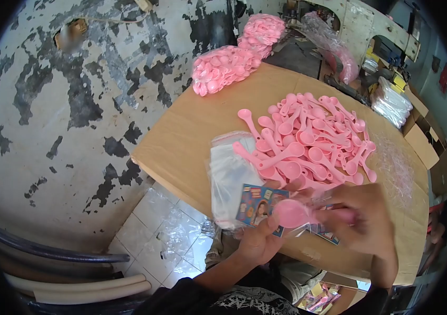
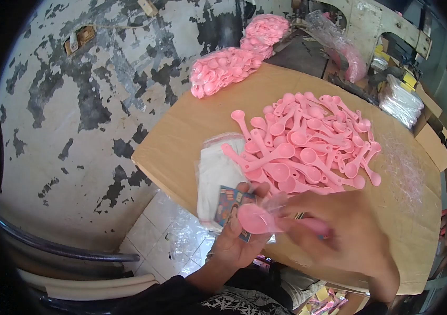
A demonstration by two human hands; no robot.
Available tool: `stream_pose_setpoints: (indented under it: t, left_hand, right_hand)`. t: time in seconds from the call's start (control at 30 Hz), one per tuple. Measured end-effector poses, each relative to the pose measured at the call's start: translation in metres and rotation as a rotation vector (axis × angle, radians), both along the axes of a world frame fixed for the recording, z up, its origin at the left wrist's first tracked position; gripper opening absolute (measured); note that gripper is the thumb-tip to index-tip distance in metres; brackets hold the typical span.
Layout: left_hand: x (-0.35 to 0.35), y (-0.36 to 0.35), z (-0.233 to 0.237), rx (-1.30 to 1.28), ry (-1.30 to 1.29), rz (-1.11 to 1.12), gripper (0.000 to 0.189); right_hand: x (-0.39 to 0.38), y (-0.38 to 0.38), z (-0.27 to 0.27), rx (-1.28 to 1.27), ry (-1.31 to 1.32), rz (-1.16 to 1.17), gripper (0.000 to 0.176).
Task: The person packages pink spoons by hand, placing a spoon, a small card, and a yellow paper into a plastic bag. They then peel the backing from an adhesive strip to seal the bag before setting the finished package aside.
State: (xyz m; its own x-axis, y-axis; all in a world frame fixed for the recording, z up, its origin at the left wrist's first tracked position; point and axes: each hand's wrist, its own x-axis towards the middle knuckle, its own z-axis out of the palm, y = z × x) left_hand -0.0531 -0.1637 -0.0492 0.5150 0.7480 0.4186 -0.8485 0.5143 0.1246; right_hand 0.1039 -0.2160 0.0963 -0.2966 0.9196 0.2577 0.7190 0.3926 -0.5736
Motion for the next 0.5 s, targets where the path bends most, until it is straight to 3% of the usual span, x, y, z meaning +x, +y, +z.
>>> stream_pose_setpoints:
  t: [0.1,0.13,0.3,0.4,0.5]
  left_hand:
    - [-0.003,-0.006,0.000,0.005,0.150,0.023,0.058]
    - [-0.005,-0.006,0.003,-0.011,0.184,0.045,0.057]
    - [0.001,-0.002,-0.003,0.033,0.123,0.197,0.058]
    - [0.000,-0.007,-0.003,-0.083,0.194,0.162,0.059]
    - [0.003,-0.007,-0.004,-0.089,0.156,0.130,0.057]
  right_hand:
    - [0.003,-0.005,0.024,-0.066,-0.065,-0.060,0.021]
    - [0.006,-0.003,0.026,-0.094,-0.212,-0.006,0.031]
    - [-0.013,0.002,0.008,-0.132,-0.014,0.000,0.053]
    - [-0.012,0.006,-0.012,0.044,-0.158,-0.041,0.062]
    - [-0.003,0.000,-0.007,-0.151,-0.219,-0.078,0.077]
